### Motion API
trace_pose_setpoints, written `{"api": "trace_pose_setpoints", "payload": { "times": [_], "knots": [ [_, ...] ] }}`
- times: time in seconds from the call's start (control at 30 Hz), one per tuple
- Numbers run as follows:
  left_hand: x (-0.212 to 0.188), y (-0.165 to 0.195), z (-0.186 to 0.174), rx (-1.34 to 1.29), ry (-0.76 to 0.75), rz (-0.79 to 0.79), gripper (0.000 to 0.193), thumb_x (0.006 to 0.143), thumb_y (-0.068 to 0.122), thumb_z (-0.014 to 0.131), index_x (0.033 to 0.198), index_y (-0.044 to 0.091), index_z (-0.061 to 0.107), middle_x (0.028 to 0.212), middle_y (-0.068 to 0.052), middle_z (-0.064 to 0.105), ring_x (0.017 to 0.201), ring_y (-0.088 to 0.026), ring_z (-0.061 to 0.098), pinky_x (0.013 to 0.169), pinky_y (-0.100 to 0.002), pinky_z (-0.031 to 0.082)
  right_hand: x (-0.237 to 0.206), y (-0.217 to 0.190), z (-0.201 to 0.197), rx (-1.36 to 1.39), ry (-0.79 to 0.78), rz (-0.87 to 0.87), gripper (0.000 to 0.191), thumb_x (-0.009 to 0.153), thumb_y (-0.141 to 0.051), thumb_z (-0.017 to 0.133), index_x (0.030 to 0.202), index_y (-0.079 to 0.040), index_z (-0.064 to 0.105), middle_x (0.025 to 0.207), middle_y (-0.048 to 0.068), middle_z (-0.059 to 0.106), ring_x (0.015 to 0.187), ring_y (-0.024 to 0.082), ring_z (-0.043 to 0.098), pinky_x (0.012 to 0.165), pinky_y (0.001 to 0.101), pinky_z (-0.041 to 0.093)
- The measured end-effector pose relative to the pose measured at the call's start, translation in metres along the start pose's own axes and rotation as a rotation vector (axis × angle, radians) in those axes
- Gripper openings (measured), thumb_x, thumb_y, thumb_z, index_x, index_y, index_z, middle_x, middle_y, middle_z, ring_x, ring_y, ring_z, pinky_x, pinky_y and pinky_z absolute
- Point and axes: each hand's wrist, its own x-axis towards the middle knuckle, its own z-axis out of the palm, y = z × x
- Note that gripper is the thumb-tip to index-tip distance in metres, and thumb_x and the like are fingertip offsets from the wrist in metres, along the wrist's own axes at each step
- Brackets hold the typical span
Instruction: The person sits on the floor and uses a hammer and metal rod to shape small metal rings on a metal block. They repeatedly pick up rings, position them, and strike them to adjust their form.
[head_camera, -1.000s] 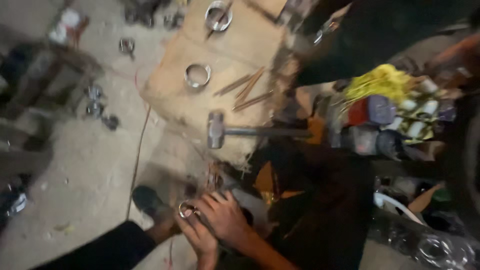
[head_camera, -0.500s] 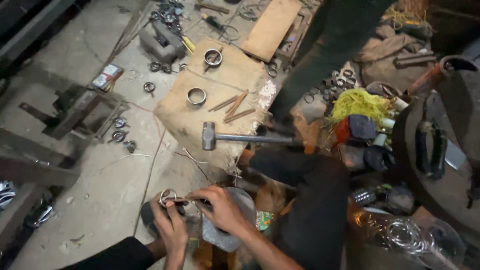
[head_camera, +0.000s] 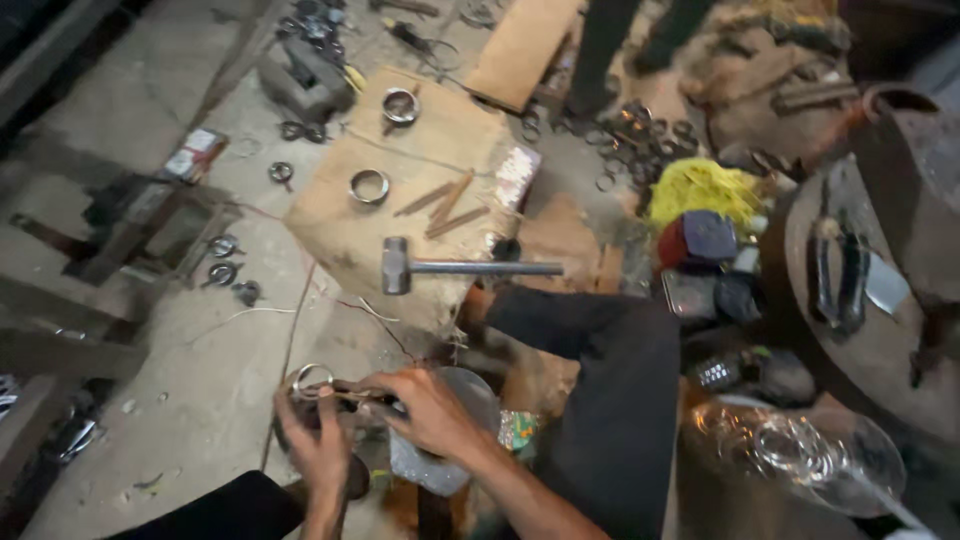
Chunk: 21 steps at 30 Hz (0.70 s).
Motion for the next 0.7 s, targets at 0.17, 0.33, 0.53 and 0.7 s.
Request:
{"api": "trace_pose_setpoints", "payload": {
  "times": [0.17,0.33,0.53,0.7],
  "knots": [
    [-0.011,0.002,0.011,-0.152,0.029,-0.180,0.032,0.104,0.013,0.054,0.134,0.005,0.048,0.096,-0.009,0.066,0.084,-0.016,0.065,0.073,-0.028,0.055,-0.002,-0.004,-0.031,-0.217,0.169,-0.075,0.053,0.083,-0.018,0.078,0.131,-0.002,0.062,0.116,0.019,0.072,0.104,0.038,0.066,0.091,0.0456,0.050],
    [-0.028,-0.012,0.032,-0.041,-0.115,-0.160,0.022,0.108,0.009,0.051,0.127,-0.002,0.054,0.105,-0.010,0.064,0.089,-0.017,0.062,0.079,-0.030,0.052,0.022,0.040,-0.115,-0.162,0.728,0.003,0.044,0.103,-0.028,0.067,0.137,-0.001,0.060,0.123,0.015,0.069,0.113,0.020,0.066,0.100,0.0375,0.054],
    [-0.049,-0.047,0.063,0.137,-0.217,-0.090,0.021,0.104,0.012,0.049,0.112,-0.003,0.062,0.100,-0.012,0.068,0.093,-0.021,0.067,0.087,-0.034,0.053,0.102,0.175,-0.299,0.408,1.130,0.186,0.037,0.108,-0.035,0.051,0.111,-0.006,0.074,0.078,0.003,0.072,0.070,0.012,0.067,0.062,0.0279,0.051],
    [-0.041,-0.100,0.063,0.253,-0.091,0.131,0.021,0.109,0.016,0.051,0.118,-0.001,0.060,0.112,-0.017,0.061,0.105,-0.024,0.061,0.098,-0.037,0.048,0.111,0.333,-0.360,0.546,1.069,0.688,0.027,0.098,-0.028,0.057,0.118,-0.010,0.061,0.082,0.005,0.072,0.067,0.017,0.068,0.058,0.0327,0.056]
  ]
}}
